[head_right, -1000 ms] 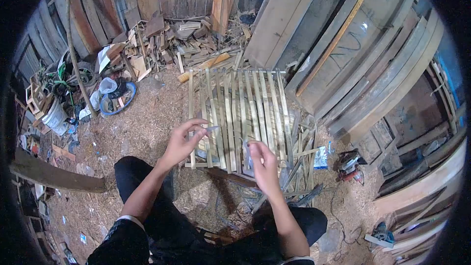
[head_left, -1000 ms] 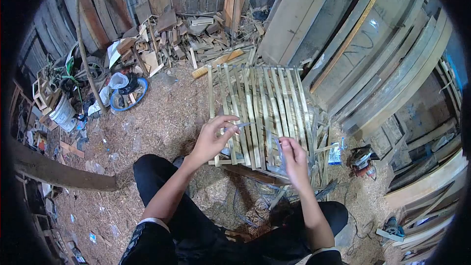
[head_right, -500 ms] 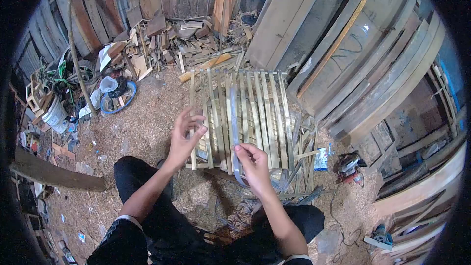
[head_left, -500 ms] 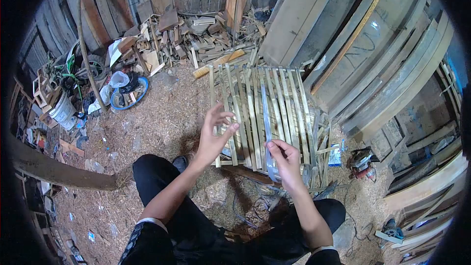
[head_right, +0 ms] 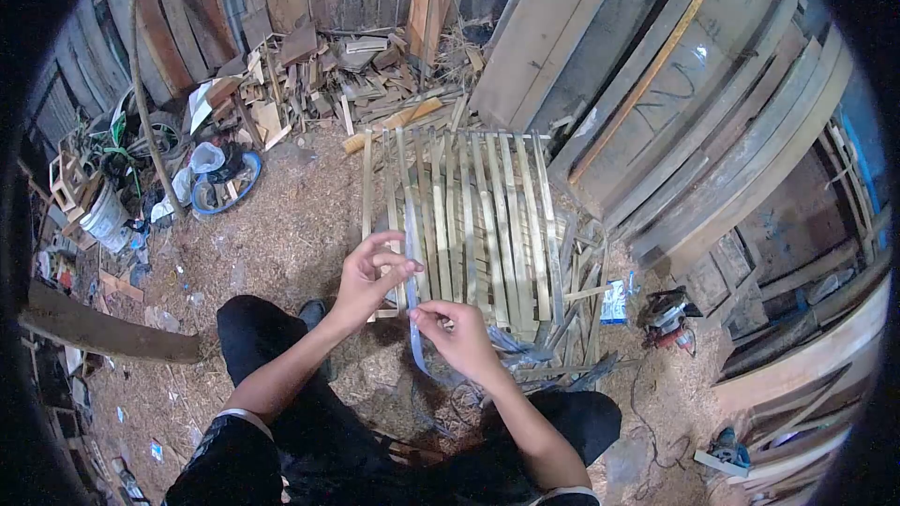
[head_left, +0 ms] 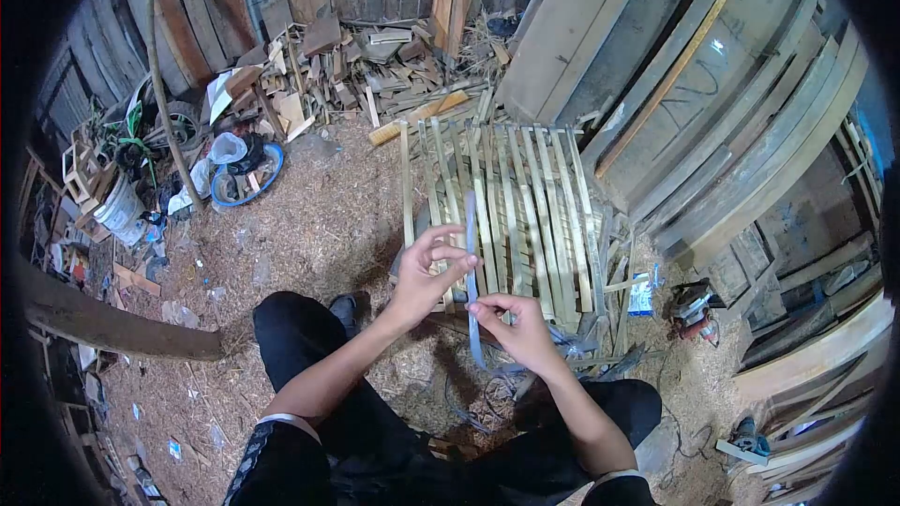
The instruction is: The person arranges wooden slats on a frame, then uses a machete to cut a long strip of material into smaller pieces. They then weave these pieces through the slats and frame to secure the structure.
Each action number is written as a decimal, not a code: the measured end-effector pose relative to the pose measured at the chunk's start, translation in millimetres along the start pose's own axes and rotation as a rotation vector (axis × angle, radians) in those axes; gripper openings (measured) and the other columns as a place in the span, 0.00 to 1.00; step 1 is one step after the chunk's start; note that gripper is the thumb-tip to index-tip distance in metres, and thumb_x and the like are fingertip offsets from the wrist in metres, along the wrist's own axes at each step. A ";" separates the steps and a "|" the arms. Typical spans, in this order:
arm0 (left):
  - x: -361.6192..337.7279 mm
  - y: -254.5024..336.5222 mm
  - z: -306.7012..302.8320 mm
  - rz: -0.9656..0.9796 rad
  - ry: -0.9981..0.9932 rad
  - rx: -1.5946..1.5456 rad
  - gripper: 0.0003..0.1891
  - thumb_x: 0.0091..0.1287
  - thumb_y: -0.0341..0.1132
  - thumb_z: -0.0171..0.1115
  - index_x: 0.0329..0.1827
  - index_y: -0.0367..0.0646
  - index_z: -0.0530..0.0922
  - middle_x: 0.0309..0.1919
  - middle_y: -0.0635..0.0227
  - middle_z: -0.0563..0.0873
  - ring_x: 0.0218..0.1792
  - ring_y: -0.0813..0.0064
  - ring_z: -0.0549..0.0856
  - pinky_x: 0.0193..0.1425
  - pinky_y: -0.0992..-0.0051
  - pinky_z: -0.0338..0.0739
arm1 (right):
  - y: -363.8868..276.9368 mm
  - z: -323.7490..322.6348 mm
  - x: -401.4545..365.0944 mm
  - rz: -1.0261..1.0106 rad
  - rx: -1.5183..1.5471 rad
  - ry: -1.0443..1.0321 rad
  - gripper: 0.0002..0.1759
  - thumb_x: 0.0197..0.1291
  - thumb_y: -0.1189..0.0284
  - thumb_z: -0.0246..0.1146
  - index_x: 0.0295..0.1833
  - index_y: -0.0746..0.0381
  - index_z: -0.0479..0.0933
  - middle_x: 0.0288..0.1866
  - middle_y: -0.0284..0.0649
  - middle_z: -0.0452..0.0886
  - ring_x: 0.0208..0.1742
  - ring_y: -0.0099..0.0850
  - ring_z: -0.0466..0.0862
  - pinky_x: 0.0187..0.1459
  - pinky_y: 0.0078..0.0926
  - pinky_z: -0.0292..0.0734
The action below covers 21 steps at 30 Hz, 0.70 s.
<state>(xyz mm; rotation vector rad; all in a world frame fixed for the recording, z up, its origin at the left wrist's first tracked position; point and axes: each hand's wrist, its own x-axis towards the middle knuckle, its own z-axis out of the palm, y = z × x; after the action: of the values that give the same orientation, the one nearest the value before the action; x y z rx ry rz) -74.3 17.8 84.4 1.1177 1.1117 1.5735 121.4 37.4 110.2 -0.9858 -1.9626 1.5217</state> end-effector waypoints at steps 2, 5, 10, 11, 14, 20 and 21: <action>-1.7 8.7 3.8 0.014 0.024 0.046 0.23 0.70 0.27 0.70 0.65 0.35 0.73 0.40 0.63 0.93 0.47 0.81 0.88 0.58 0.76 0.79 | -1.1 -1.5 1.0 -0.064 -0.013 0.042 0.14 0.70 0.69 0.68 0.54 0.68 0.84 0.41 0.35 0.87 0.42 0.20 0.81 0.46 0.22 0.76; -5.7 7.2 5.1 -0.022 -0.036 0.082 0.20 0.69 0.26 0.70 0.62 0.36 0.77 0.41 0.63 0.93 0.46 0.82 0.89 0.56 0.78 0.79 | -6.5 -7.4 3.7 -0.140 -0.004 0.203 0.16 0.69 0.68 0.69 0.56 0.67 0.83 0.43 0.36 0.86 0.44 0.22 0.80 0.48 0.23 0.75; -14.9 8.8 15.5 -0.167 -0.153 0.043 0.13 0.68 0.25 0.71 0.53 0.31 0.82 0.41 0.61 0.93 0.45 0.80 0.90 0.50 0.80 0.82 | -9.4 -19.9 6.3 -0.243 -0.028 0.367 0.15 0.69 0.68 0.68 0.53 0.67 0.84 0.43 0.37 0.85 0.43 0.23 0.80 0.48 0.22 0.73; -16.7 8.1 17.0 -0.159 -0.186 0.058 0.12 0.66 0.26 0.73 0.51 0.34 0.84 0.39 0.63 0.93 0.43 0.83 0.88 0.51 0.79 0.80 | -11.0 -20.2 5.5 -0.217 -0.030 0.356 0.14 0.68 0.69 0.69 0.50 0.68 0.85 0.43 0.38 0.86 0.43 0.23 0.80 0.49 0.22 0.73; -19.0 9.5 21.6 -0.138 -0.232 0.059 0.10 0.63 0.29 0.76 0.46 0.39 0.88 0.36 0.67 0.94 0.40 0.86 0.86 0.52 0.78 0.77 | -2.0 -15.7 5.0 -0.208 0.041 0.369 0.13 0.67 0.70 0.71 0.47 0.69 0.85 0.41 0.38 0.86 0.43 0.23 0.81 0.49 0.23 0.74; -13.7 4.5 17.3 -0.013 -0.232 0.204 0.11 0.64 0.30 0.75 0.47 0.37 0.87 0.37 0.65 0.93 0.41 0.82 0.89 0.56 0.74 0.78 | 4.2 -16.1 6.0 -0.137 0.100 0.366 0.11 0.65 0.72 0.72 0.46 0.69 0.86 0.39 0.37 0.87 0.41 0.21 0.81 0.46 0.23 0.76; -11.9 1.3 16.7 0.013 -0.213 0.245 0.11 0.63 0.32 0.76 0.46 0.39 0.88 0.36 0.68 0.93 0.41 0.83 0.88 0.58 0.72 0.74 | 5.7 -15.5 6.8 -0.154 0.106 0.369 0.10 0.64 0.73 0.72 0.46 0.69 0.87 0.37 0.36 0.87 0.39 0.20 0.79 0.44 0.23 0.75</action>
<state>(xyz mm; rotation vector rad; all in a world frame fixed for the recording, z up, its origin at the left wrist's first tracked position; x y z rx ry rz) -56.0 8.9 86.7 1.4218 1.1746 1.3158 129.9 53.1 108.6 -0.9676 -1.6414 1.2439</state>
